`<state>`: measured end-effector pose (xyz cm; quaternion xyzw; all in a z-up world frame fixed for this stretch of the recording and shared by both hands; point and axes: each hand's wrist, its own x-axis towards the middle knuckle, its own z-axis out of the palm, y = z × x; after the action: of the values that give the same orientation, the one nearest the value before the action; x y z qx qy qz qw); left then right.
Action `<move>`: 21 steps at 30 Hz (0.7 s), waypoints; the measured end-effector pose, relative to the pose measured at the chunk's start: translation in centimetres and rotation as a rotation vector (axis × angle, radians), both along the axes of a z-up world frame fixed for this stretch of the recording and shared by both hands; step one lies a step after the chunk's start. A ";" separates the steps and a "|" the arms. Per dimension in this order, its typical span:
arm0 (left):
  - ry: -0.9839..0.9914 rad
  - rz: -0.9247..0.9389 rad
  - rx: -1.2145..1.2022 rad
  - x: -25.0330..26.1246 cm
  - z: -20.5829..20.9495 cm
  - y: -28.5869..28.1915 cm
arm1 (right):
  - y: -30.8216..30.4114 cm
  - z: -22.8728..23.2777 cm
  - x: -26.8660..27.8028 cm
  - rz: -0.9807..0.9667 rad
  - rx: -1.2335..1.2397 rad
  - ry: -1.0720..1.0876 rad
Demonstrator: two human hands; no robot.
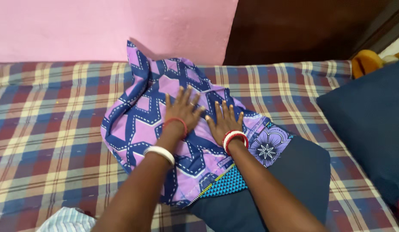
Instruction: The person puts a patterned purple cover onto a blue pillow while working on a bed.
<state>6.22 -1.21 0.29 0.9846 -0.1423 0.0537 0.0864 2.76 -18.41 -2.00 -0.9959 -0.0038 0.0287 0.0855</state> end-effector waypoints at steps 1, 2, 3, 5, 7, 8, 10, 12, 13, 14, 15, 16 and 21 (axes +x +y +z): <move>0.008 0.001 -0.002 0.8 0.0 0.9 | 0.1 0.3 0.0 -0.007 0.010 -0.002; 0.008 0.064 -0.015 1.3 0.0 1.8 | 0.2 0.5 -0.1 -0.014 0.019 -0.004; 0.004 0.127 -0.027 1.6 0.0 2.6 | 0.3 0.6 -0.2 -0.015 0.019 0.000; 0.027 0.215 -0.092 1.4 -0.2 4.0 | 0.3 0.8 -0.2 0.002 0.030 -0.032; 0.040 0.301 -0.159 1.1 -0.5 4.4 | 0.3 0.8 -0.3 -0.001 0.028 -0.029; 0.036 0.323 -0.158 0.6 -0.8 4.4 | 0.4 0.8 -0.3 -0.003 0.026 -0.025; 0.021 0.342 -0.161 -0.5 -1.4 3.9 | 0.3 0.8 -0.3 -0.004 0.023 -0.028; -0.025 0.341 -0.124 -2.2 -1.7 3.4 | 0.4 0.8 -0.3 -0.003 0.023 -0.031; -0.035 0.341 -0.122 -3.1 -1.7 3.1 | 0.4 0.9 -0.4 -0.006 0.017 -0.022; -0.006 0.332 -0.112 -3.9 -1.6 2.6 | 0.4 0.9 -0.3 -0.010 0.011 -0.014; 0.029 0.324 -0.102 -4.9 -1.5 2.2 | 0.4 1.0 -0.3 -0.008 0.013 -0.017; 0.026 0.325 -0.101 -5.7 -1.4 1.8 | 0.3 1.1 -0.2 -0.011 0.018 -0.021; 0.044 0.270 -0.038 -7.2 -1.0 1.5 | 1.3 1.7 0.2 -0.049 0.038 0.036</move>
<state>-1.02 0.30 -0.74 0.9939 -0.0056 0.0458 0.1002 2.99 -17.15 -0.27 -0.9932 0.0219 0.0447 0.1052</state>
